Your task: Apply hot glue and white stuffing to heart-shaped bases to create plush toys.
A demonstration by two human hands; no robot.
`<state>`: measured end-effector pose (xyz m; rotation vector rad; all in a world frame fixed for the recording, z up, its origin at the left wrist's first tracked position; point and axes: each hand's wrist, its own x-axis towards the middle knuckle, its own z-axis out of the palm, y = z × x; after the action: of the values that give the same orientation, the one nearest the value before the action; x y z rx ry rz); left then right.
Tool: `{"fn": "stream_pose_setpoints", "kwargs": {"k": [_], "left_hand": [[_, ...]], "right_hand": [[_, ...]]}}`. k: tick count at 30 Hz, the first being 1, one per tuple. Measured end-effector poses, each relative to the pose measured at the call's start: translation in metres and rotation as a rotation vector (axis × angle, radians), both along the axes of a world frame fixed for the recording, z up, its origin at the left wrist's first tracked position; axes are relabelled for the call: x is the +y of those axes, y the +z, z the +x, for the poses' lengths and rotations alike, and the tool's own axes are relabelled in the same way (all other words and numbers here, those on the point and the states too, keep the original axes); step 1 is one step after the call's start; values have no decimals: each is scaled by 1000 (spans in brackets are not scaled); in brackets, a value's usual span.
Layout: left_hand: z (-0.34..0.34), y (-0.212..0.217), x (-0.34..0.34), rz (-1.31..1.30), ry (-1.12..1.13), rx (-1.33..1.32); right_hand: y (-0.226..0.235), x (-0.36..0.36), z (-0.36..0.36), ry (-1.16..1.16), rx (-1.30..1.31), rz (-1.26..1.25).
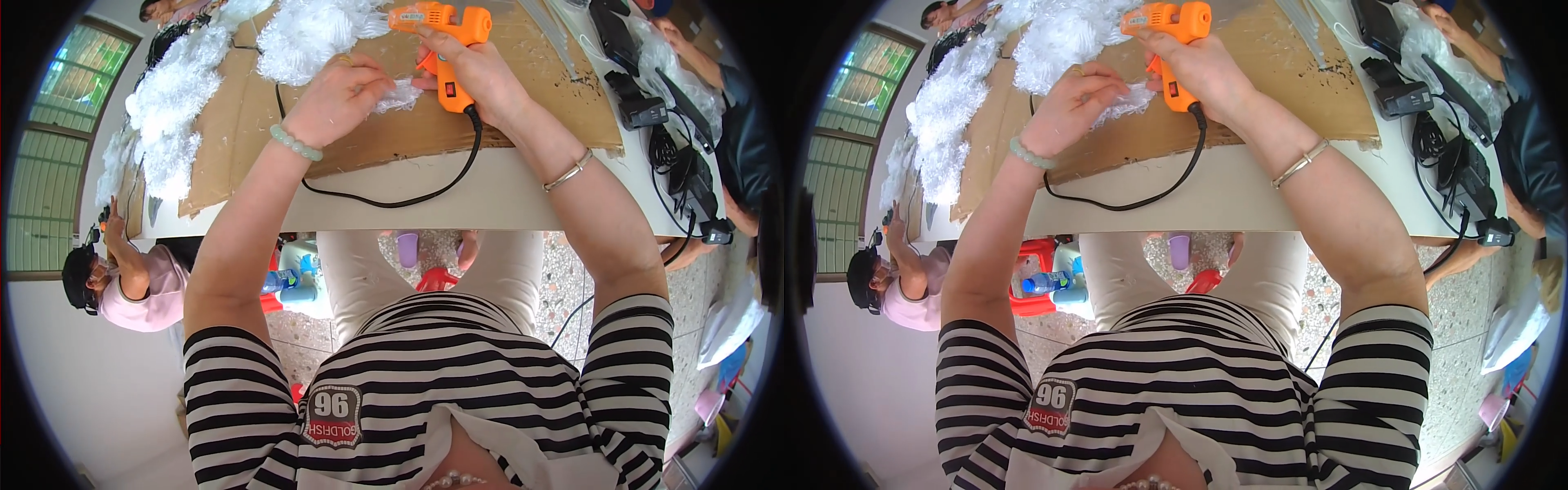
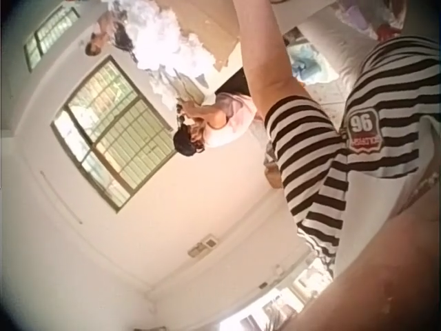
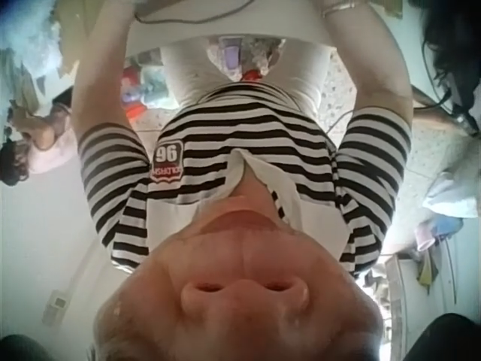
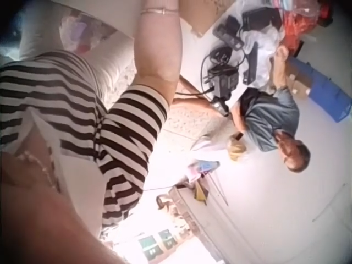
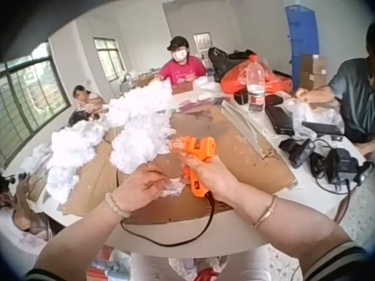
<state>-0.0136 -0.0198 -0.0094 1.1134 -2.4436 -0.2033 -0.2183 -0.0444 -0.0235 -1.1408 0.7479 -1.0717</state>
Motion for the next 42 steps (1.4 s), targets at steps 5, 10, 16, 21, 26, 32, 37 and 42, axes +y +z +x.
{"fn": "stream_pose_setpoints", "kwargs": {"k": [5, 10, 16, 21, 26, 32, 37, 42], "left_hand": [[13, 3, 9, 34, 300, 281], [9, 8, 24, -105, 171, 320], [-12, 5, 40, -435, -2, -136], [-4, -2, 39, -452, 60, -271], [-6, -3, 35, -424, 62, -127], [10, -2, 33, -344, 51, -160], [11, 2, 38, -49, 187, 316], [5, 1, 43, 293, 236, 911]], "right_hand": [[1, -1, -1, 16, 62, 16], [-1, -3, 0, 9, 67, -40], [1, 0, 0, 9, 94, 2], [3, 1, 2, 11, 92, 4], [1, 2, 2, 1, 85, -3], [4, 4, 3, 4, 61, -25], [3, 1, 1, -4, 97, 5], [8, -1, -4, -78, 255, -153]]}}
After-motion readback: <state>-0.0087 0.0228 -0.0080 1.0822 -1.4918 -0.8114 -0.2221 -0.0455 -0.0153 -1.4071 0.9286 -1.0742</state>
